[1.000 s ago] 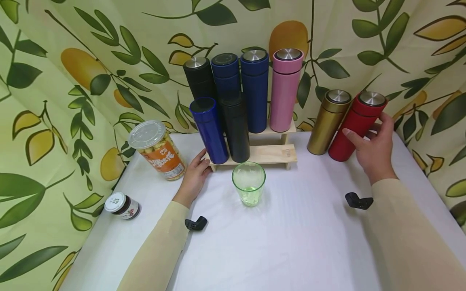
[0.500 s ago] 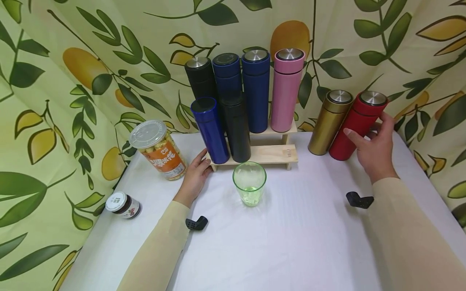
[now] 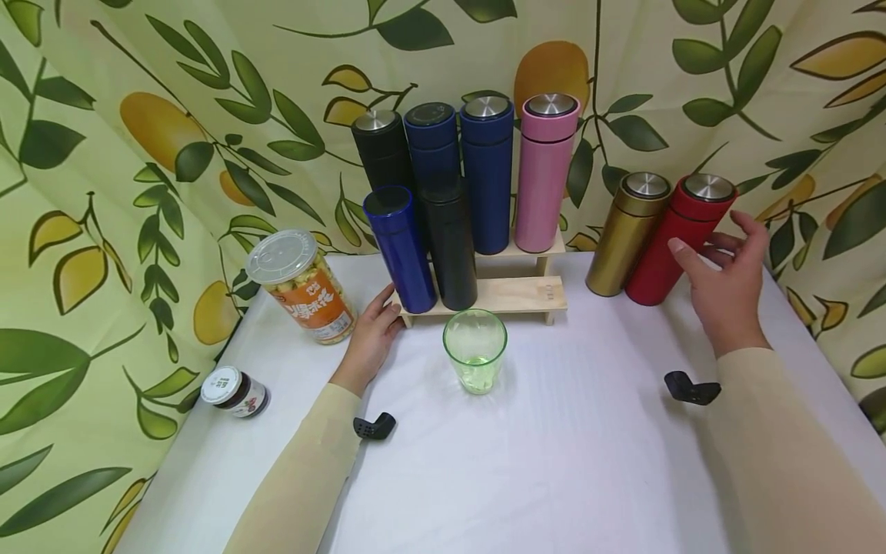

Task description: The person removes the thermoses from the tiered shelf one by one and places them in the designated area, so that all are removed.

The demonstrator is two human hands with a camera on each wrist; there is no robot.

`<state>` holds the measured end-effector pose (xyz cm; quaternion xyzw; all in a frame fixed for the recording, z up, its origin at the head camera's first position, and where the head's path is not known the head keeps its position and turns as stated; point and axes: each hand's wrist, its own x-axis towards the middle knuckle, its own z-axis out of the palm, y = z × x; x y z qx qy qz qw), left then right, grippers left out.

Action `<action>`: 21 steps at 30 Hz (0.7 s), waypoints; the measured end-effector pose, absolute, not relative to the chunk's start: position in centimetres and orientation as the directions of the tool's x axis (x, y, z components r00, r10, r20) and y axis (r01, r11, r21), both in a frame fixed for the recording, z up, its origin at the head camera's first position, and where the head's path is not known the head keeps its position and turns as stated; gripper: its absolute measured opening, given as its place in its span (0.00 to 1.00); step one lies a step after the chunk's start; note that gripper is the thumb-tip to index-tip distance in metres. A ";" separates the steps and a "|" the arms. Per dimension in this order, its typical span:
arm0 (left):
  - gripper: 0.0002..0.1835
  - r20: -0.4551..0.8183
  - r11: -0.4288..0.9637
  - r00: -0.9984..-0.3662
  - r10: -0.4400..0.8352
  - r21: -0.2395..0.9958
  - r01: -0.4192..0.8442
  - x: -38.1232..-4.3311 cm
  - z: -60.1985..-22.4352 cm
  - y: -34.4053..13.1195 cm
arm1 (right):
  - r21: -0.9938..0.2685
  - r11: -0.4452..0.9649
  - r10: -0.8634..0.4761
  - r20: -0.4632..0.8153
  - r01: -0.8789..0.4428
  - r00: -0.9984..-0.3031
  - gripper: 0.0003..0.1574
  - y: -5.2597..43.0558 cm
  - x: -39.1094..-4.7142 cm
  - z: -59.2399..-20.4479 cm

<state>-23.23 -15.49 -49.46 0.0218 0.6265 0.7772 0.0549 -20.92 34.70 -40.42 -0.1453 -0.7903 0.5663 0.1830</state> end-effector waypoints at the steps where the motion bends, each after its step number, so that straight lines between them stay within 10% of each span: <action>1: 0.32 -0.037 -0.204 -0.993 0.111 0.977 -0.059 -23.2 -49.5 -15.5 | -0.950 0.311 0.450 0.147 0.000 -0.881 0.50 34.7 -20.8 -40.1; 21: 0.32 -0.043 -0.172 -0.993 0.106 0.983 -0.061 -23.1 -49.3 -15.3 | -0.889 0.379 0.511 0.434 -0.259 -0.742 0.34 31.5 -18.5 -31.2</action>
